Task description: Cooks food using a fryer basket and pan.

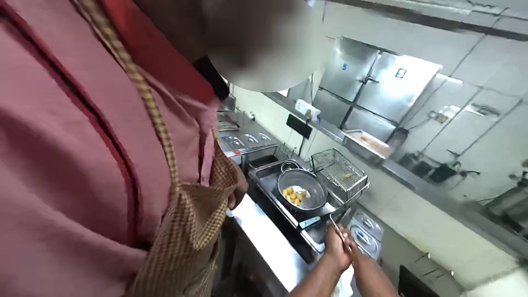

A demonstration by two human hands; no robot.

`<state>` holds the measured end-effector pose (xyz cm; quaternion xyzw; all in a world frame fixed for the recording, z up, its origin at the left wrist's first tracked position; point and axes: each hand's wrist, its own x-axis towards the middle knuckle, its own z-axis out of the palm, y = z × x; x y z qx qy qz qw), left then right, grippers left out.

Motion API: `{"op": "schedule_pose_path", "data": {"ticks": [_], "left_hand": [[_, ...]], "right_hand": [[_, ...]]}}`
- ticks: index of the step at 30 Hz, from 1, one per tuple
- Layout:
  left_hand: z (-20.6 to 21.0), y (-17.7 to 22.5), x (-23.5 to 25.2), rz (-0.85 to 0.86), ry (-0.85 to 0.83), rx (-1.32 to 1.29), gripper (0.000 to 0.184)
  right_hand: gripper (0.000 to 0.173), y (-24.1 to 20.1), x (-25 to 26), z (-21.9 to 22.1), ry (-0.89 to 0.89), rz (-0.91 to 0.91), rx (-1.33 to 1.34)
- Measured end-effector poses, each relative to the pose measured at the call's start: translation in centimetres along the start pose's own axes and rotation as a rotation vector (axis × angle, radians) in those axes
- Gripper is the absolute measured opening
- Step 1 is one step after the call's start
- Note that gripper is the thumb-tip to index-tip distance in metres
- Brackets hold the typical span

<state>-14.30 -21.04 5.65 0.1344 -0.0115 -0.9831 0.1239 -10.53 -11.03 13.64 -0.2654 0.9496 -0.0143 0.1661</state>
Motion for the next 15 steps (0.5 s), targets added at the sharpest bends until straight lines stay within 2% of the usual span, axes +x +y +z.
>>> {"op": "schedule_pose_path", "data": {"ticks": [3, 6, 8, 10, 12, 15], "left_hand": [[2.2, 0.6, -1.2, 0.058, -0.075, 0.176, 0.061], [4.0, -0.2, -3.4, 0.038, -0.175, 0.392, 0.050], [4.4, -1.3, -4.4, 0.010, -0.259, 0.539, 0.035], [3.6, -2.7, -4.9, -0.021, -0.337, 0.644, 0.027], [2.4, -3.9, -5.6, -0.059, -0.369, 0.719, 0.022], [0.1, -4.3, -7.2, -0.132, -0.355, 0.887, 0.021]], "right_hand": [[0.047, 2.7, -0.1, 0.6, 0.106, -0.175, 0.318], [0.029, 4.3, -2.5, 2.5, 0.175, -0.250, 0.856], [0.027, 4.5, -4.2, 3.8, 0.203, -0.280, 1.219], [0.028, 4.9, -5.7, 5.6, 0.224, -0.318, 1.427], [0.029, 5.8, -7.1, 7.2, 0.218, -0.320, 1.448], [0.027, 8.7, -9.1, 8.9, 0.255, -0.223, 1.177]]}}
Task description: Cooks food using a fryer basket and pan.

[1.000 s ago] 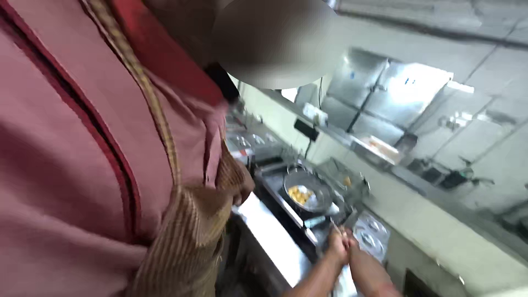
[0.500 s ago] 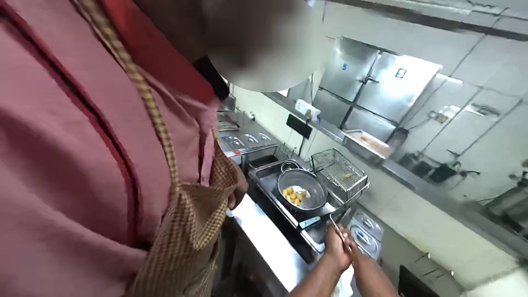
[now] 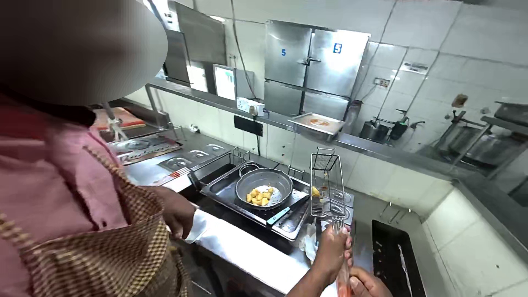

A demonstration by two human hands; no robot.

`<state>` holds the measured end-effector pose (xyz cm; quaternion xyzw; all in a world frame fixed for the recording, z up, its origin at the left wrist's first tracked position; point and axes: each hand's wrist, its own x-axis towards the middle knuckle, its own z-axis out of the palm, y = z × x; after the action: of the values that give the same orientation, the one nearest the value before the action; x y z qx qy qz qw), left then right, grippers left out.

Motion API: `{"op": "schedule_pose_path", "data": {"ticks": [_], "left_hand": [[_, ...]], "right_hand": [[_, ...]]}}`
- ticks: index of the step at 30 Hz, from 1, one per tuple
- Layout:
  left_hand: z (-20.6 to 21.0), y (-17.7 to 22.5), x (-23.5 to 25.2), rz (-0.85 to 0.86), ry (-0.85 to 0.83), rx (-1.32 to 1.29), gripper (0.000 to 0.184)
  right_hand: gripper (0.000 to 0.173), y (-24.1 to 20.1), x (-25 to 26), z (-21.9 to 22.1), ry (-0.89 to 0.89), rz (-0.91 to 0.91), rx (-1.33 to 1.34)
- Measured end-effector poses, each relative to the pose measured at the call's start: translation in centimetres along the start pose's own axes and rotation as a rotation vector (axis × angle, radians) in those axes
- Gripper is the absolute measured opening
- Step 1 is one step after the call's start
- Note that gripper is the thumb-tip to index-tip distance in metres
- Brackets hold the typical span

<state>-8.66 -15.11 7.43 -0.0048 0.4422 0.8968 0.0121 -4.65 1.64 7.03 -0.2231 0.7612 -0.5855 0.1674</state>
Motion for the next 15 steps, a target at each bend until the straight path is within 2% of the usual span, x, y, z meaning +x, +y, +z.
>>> {"op": "schedule_pose_path", "data": {"ticks": [3, 6, 8, 11, 15], "left_hand": [[-1.8, -1.5, -1.9, -0.089, -0.066, 0.170, 0.024], [-3.1, -1.7, -4.0, -0.141, -0.136, 0.251, 0.024], [-3.6, -1.6, -5.2, -0.163, -0.185, 0.290, 0.024], [-3.8, -1.5, -6.7, -0.175, -0.222, 0.306, 0.023], [-3.7, -1.4, -8.2, -0.193, -0.200, 0.333, 0.021]], "right_hand": [[0.025, 0.4, -0.6, -3.2, 0.175, -0.071, -0.214], [0.022, -1.0, 1.6, -5.5, 0.318, -0.171, -0.432], [0.022, -2.5, 3.9, -6.1, 0.348, -0.196, -0.513], [0.021, -5.1, 7.9, -5.9, 0.351, -0.114, -0.580], [0.023, -6.7, 12.6, -4.3, 0.375, -0.080, -0.670]]}}
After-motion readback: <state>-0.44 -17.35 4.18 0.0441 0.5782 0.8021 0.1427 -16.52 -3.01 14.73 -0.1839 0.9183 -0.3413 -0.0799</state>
